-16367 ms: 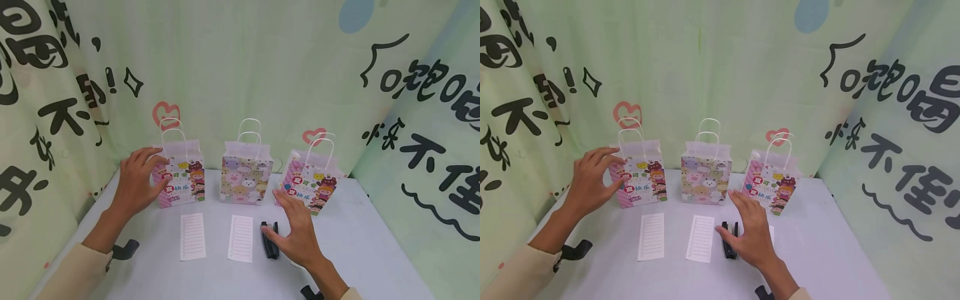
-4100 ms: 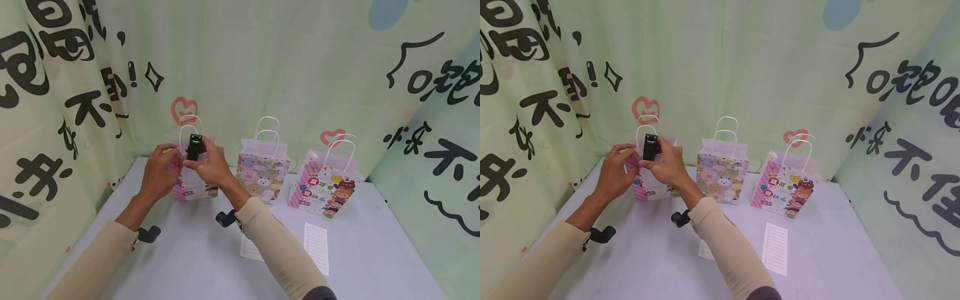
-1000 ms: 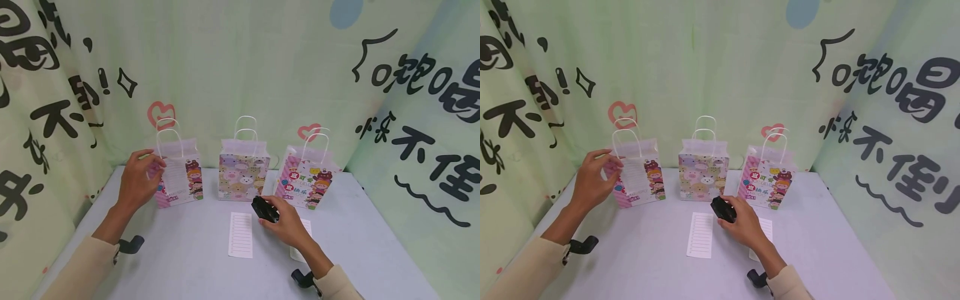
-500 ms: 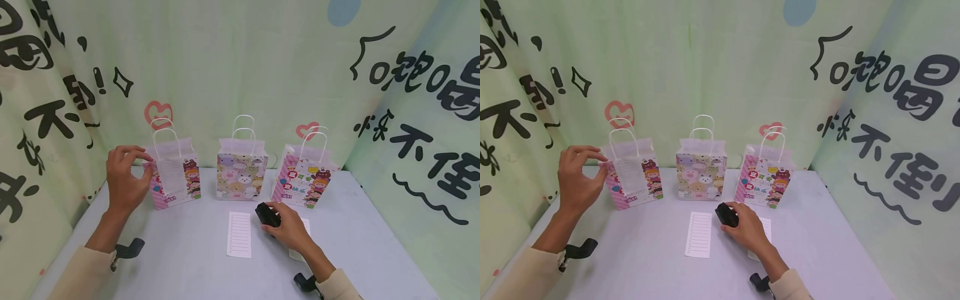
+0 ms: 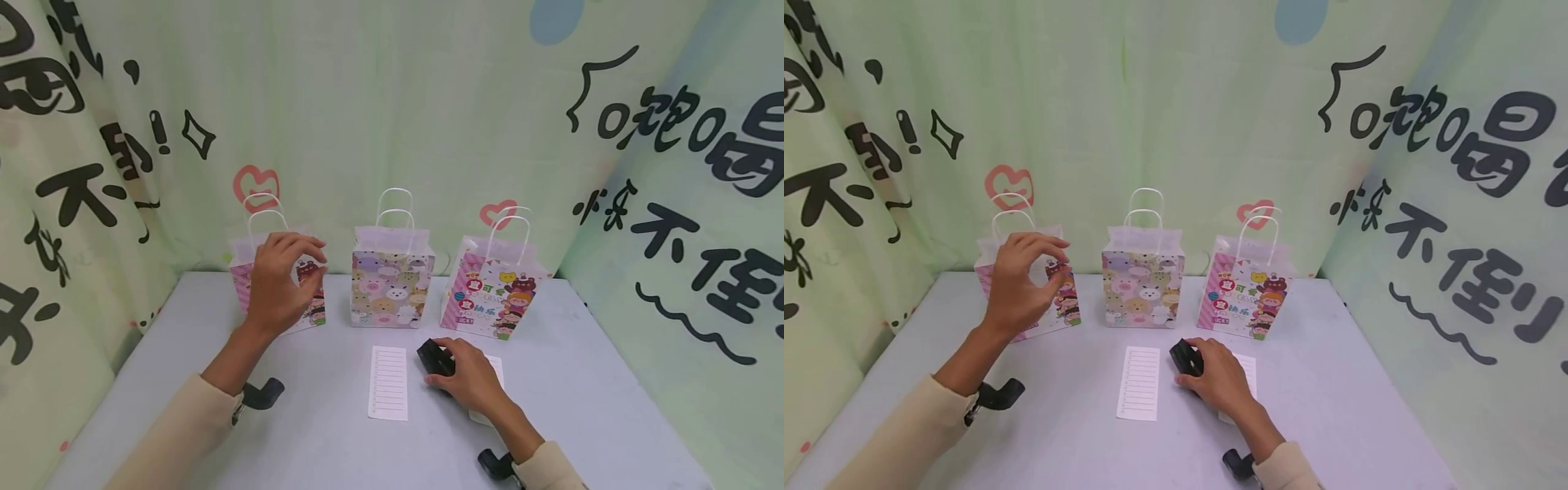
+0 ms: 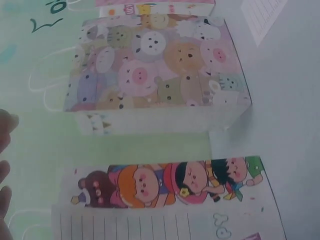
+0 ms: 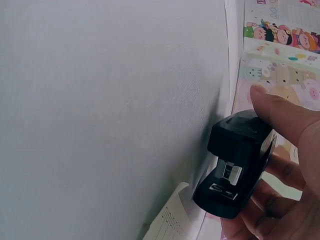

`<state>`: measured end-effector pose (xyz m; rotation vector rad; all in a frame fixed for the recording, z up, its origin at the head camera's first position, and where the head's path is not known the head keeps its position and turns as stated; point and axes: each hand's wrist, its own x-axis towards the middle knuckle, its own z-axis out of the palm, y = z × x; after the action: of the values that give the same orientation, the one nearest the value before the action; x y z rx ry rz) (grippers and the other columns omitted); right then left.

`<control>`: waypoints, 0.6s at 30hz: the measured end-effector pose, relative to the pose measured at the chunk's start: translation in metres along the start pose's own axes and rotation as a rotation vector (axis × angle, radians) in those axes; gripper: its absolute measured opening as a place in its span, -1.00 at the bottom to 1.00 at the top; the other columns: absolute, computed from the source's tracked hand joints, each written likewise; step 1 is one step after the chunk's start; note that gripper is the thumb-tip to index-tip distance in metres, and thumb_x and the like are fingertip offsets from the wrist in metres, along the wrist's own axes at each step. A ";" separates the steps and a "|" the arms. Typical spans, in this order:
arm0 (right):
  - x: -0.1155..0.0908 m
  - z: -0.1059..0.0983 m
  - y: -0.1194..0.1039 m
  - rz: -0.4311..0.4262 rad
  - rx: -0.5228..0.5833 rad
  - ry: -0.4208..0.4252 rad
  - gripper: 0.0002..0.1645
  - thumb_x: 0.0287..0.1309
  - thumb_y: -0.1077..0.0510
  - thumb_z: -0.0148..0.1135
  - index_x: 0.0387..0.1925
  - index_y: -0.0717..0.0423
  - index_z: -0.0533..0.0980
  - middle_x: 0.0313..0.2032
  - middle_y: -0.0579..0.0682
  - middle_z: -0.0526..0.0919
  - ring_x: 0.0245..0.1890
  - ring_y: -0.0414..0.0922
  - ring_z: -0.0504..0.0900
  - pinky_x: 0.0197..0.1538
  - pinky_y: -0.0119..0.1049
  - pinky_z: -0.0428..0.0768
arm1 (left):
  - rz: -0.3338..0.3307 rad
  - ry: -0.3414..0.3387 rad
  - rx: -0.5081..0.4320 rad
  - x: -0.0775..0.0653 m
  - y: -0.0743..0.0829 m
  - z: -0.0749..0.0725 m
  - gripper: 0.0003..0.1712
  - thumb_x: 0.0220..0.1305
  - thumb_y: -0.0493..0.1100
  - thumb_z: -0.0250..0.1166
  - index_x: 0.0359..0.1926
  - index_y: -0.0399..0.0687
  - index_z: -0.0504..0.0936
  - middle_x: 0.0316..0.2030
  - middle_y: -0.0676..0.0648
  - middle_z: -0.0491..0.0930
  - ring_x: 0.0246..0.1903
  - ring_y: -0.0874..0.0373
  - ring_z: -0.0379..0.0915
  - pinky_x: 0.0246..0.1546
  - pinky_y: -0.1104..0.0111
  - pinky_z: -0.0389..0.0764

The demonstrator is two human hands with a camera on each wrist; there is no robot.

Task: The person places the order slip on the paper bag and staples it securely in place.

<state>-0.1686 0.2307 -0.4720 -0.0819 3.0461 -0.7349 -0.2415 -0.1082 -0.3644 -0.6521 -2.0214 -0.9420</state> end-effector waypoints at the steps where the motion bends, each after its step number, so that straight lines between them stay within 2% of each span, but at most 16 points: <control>1: 0.000 0.000 0.000 -0.001 -0.006 0.000 -0.09 -0.01 -0.09 0.71 0.39 -0.08 0.55 0.10 0.05 0.70 0.01 -0.02 0.62 0.09 0.04 0.66 | -0.002 -0.015 -0.006 0.001 0.001 0.005 -0.79 0.11 -0.35 0.58 -0.25 -0.12 0.73 -0.01 -0.12 0.79 0.15 -0.10 0.53 0.17 -0.07 0.47; 6: 0.001 0.002 -0.001 0.000 -0.034 -0.002 -0.10 -0.07 -0.10 0.73 0.35 -0.09 0.58 0.00 0.00 0.71 -0.12 -0.10 0.57 -0.05 -0.09 0.59 | -0.037 -0.112 -0.003 0.006 -0.002 0.034 -0.76 0.12 -0.29 0.60 -0.21 -0.07 0.74 0.07 -0.09 0.77 0.20 -0.08 0.51 0.25 -0.08 0.50; 10: 0.002 0.004 0.000 0.000 -0.045 -0.002 -0.12 -0.11 -0.10 0.75 0.31 -0.11 0.61 -0.07 -0.04 0.71 -0.15 -0.12 0.57 -0.06 -0.11 0.59 | -0.055 -0.182 0.021 0.010 -0.005 0.052 -0.77 0.14 -0.28 0.60 -0.19 -0.04 0.75 0.14 -0.08 0.75 0.24 -0.07 0.48 0.30 -0.08 0.49; 18: 0.001 0.004 0.000 -0.009 -0.039 0.036 -0.10 -0.14 -0.13 0.76 0.30 -0.16 0.61 -0.08 -0.08 0.73 -0.11 -0.11 0.61 -0.03 -0.06 0.62 | -0.032 -0.254 0.034 0.021 -0.003 0.072 -0.79 0.17 -0.25 0.58 -0.20 0.02 0.75 0.16 -0.05 0.74 0.26 -0.06 0.46 0.30 -0.07 0.48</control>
<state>-0.1694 0.2291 -0.4754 -0.0841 3.0970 -0.6844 -0.2866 -0.0504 -0.3777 -0.7544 -2.2715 -0.8774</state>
